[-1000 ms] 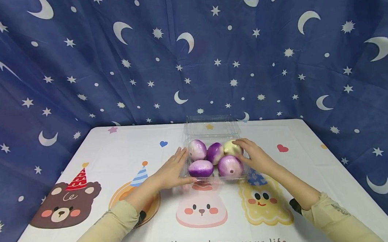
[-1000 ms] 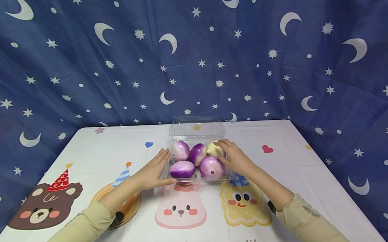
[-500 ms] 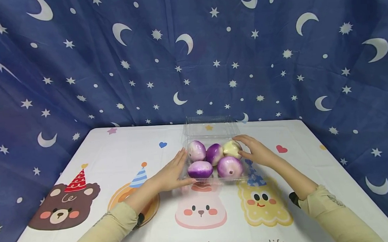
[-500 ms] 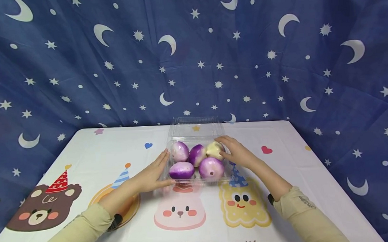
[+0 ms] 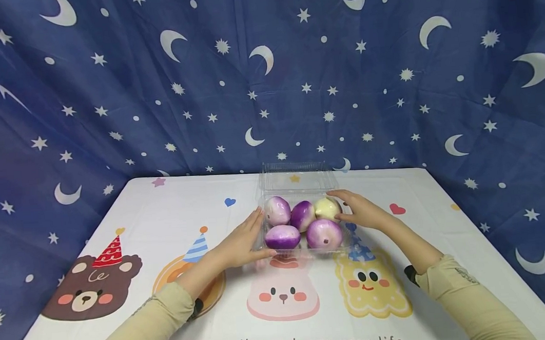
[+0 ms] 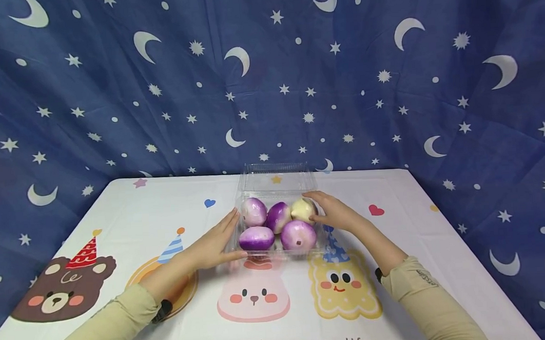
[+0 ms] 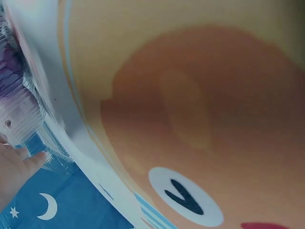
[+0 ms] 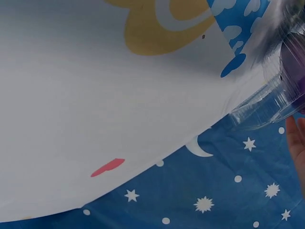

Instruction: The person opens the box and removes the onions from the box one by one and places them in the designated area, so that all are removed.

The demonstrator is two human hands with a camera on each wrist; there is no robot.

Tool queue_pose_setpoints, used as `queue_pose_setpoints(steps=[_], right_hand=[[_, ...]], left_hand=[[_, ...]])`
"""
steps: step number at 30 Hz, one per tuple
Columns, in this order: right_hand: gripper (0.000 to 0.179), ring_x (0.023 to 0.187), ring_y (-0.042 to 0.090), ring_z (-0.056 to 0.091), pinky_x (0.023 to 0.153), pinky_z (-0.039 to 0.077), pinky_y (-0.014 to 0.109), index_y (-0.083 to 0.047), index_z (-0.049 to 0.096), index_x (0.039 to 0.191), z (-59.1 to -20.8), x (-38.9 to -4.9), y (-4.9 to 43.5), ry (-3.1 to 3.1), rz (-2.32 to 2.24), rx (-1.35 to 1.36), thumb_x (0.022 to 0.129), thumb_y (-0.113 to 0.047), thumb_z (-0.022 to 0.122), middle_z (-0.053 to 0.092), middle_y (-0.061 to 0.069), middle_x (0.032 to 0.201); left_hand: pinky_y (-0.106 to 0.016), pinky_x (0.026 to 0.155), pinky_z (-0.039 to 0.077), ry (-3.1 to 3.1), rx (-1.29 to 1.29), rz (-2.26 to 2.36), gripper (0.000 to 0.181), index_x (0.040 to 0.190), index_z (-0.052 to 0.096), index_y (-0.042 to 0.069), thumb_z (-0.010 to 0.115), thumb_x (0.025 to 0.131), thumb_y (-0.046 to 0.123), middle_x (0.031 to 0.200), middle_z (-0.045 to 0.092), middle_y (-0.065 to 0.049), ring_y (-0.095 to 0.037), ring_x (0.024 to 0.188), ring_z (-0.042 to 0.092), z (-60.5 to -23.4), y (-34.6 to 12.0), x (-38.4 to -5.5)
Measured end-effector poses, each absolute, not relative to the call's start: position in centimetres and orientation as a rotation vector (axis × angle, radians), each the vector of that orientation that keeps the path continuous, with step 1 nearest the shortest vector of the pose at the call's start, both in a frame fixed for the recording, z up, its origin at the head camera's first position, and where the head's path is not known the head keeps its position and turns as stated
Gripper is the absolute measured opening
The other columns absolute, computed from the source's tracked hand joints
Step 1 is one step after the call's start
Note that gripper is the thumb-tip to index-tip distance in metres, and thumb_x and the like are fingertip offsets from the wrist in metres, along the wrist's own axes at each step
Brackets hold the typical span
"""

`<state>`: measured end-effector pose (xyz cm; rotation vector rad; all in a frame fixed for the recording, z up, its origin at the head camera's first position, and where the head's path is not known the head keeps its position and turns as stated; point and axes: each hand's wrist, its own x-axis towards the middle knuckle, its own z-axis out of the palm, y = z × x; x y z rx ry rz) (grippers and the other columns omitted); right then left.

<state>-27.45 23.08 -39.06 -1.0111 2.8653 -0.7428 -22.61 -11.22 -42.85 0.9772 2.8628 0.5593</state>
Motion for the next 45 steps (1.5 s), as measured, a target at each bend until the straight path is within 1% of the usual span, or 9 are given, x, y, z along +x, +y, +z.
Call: queue_pose_setpoints(steps=[5,9,14,20,27,34,40,43,45], right_hand=[[0.066,0.121,0.044,0.049,0.097,0.045,0.052,0.006,0.038,0.139,-39.1,-27.6,23.1,2.858,-0.684,-0.960,0.083,-0.009,0.070,0.045,0.028,0.138],[0.070,0.117,0.046,0.052,0.096,0.045,0.054,0.005,0.037,0.140,-39.3,-27.7,23.1,2.861,-0.646,-0.926,0.081,-0.011,0.072,0.049,0.029,0.134],[0.070,0.114,0.047,0.054,0.094,0.046,0.054,0.005,0.037,0.139,-39.5,-27.8,23.2,2.862,-0.624,-0.951,0.081,-0.012,0.073,0.053,0.028,0.129],[0.071,0.113,0.046,0.055,0.093,0.047,0.054,0.005,0.038,0.138,-39.7,-28.0,23.6,2.860,-0.640,-0.974,0.079,-0.011,0.075,0.053,0.027,0.131],[0.075,0.119,0.044,0.051,0.098,0.043,0.055,0.004,0.038,0.139,-40.0,-28.2,23.7,2.879,-0.591,-0.999,0.075,-0.008,0.077,0.051,0.026,0.133],[0.077,0.122,0.042,0.050,0.101,0.042,0.051,0.004,0.040,0.138,-40.1,-28.0,23.0,2.938,-0.519,-1.026,0.072,-0.007,0.079,0.049,0.025,0.137],[0.077,0.114,0.042,0.056,0.096,0.046,0.051,0.003,0.043,0.137,-40.0,-27.7,22.2,2.984,-0.457,-1.002,0.070,-0.006,0.080,0.056,0.026,0.128],[0.075,0.109,0.040,0.059,0.095,0.048,0.050,0.003,0.045,0.136,-40.0,-27.8,22.0,2.992,-0.431,-0.977,0.071,-0.007,0.080,0.060,0.024,0.124],[0.073,0.104,0.038,0.062,0.092,0.049,0.049,0.002,0.046,0.135,-39.9,-27.8,22.1,2.998,-0.417,-0.960,0.071,-0.009,0.080,0.063,0.022,0.118]], left_hand=[[-0.045,0.116,0.021,2.853,0.951,0.595,0.105,0.149,0.008,-0.005,0.057,0.084,0.061,0.157,0.003,-0.023,-0.035,0.145,0.014,-42.8,-11.2,-22.7],[-0.050,0.116,0.021,2.871,0.963,0.548,0.103,0.149,0.010,-0.005,0.056,0.085,0.061,0.157,0.004,-0.023,-0.035,0.145,0.014,-42.9,-11.1,-22.6],[-0.052,0.115,0.020,2.904,0.996,0.481,0.101,0.148,0.011,-0.006,0.054,0.086,0.061,0.157,0.005,-0.024,-0.036,0.145,0.012,-42.9,-11.2,-22.4],[-0.054,0.115,0.021,2.910,1.017,0.465,0.101,0.148,0.011,-0.006,0.052,0.087,0.062,0.157,0.006,-0.024,-0.036,0.145,0.012,-42.8,-11.2,-22.3],[-0.056,0.113,0.021,2.900,1.024,0.443,0.100,0.148,0.010,-0.006,0.051,0.087,0.062,0.157,0.006,-0.024,-0.036,0.145,0.011,-42.7,-11.2,-22.3],[-0.055,0.114,0.022,2.896,1.022,0.429,0.100,0.148,0.011,-0.008,0.052,0.087,0.060,0.156,0.007,-0.025,-0.037,0.145,0.012,-42.6,-11.3,-22.4],[-0.054,0.114,0.020,2.867,0.994,0.424,0.100,0.147,0.012,-0.009,0.055,0.087,0.058,0.156,0.007,-0.025,-0.037,0.145,0.012,-42.0,-11.1,-22.4],[-0.053,0.115,0.019,2.854,0.964,0.415,0.102,0.147,0.011,-0.008,0.056,0.085,0.060,0.156,0.007,-0.024,-0.036,0.145,0.012,-41.7,-10.9,-22.5],[-0.053,0.115,0.019,2.850,0.955,0.419,0.103,0.147,0.012,-0.008,0.057,0.085,0.060,0.156,0.007,-0.024,-0.036,0.145,0.012,-41.6,-10.9,-22.6]])
